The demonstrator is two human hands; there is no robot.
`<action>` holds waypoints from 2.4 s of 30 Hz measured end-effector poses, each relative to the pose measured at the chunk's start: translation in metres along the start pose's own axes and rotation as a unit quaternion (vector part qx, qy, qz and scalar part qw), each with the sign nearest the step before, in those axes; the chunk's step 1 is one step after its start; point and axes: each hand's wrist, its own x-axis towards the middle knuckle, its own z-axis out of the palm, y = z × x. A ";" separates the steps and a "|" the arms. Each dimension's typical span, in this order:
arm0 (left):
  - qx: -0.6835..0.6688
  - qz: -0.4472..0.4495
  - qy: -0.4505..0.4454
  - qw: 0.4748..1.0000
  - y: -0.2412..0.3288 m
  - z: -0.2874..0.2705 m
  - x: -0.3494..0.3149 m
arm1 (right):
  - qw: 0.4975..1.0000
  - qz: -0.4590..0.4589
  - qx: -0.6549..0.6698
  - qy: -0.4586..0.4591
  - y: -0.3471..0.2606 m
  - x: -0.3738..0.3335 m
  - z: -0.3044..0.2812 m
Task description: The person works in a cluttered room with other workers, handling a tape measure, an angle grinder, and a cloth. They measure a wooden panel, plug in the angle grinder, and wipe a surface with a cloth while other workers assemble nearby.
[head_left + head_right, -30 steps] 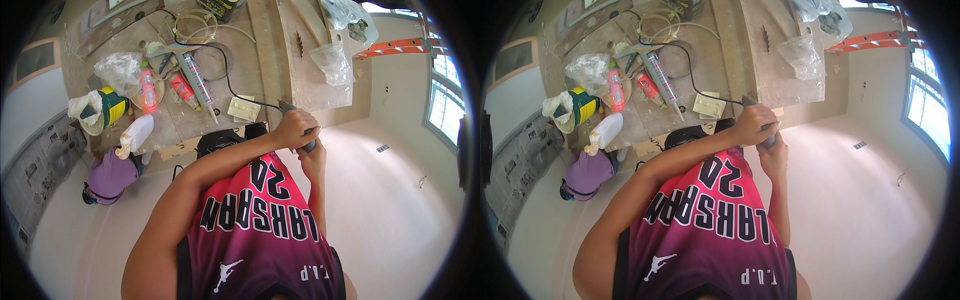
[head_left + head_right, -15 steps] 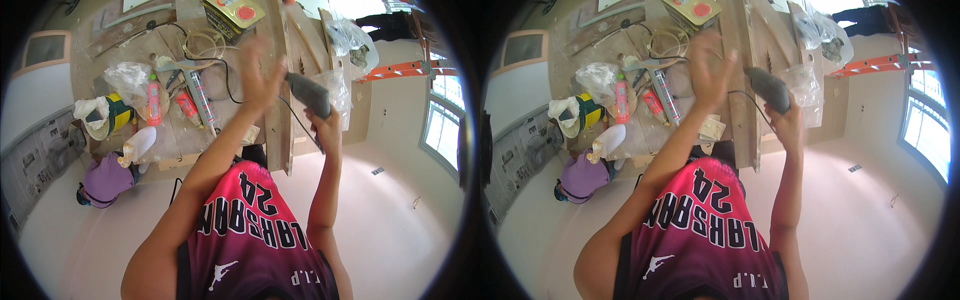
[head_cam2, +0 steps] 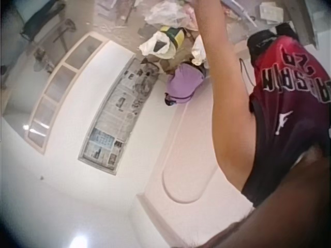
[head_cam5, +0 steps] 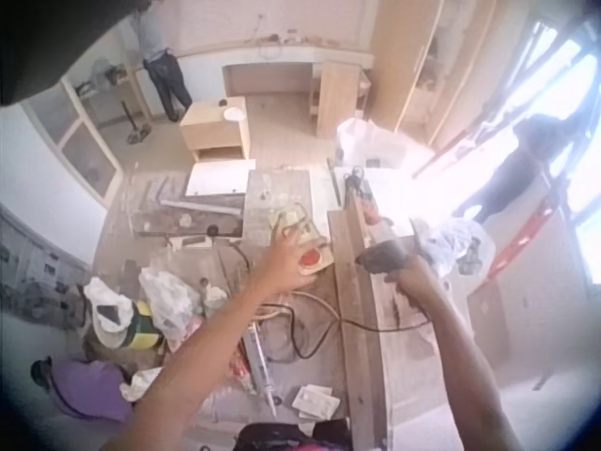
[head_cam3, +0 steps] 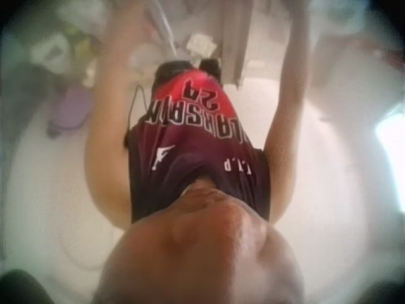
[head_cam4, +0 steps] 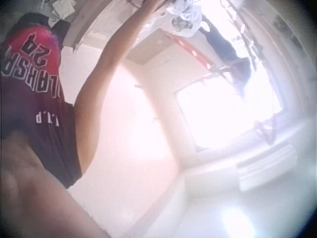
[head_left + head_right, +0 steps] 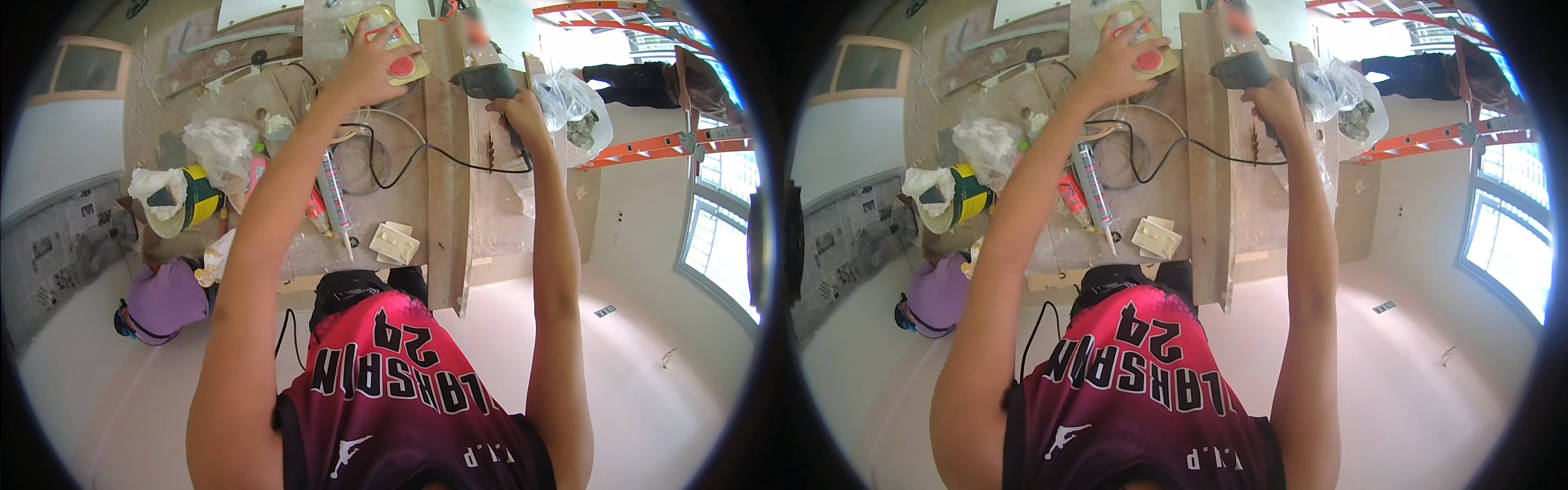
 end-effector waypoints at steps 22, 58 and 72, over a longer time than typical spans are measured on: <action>-0.404 -0.206 0.315 0.834 0.196 0.081 0.068 | 0.986 -0.165 -0.011 -0.003 0.033 0.028 -0.016; -0.421 -0.310 0.167 0.836 0.119 0.120 0.140 | 0.990 0.012 -0.085 -0.115 -0.072 0.018 -0.024; -0.457 -0.234 0.284 0.810 0.143 0.119 0.111 | 0.995 0.015 -0.058 -0.085 -0.042 0.007 -0.030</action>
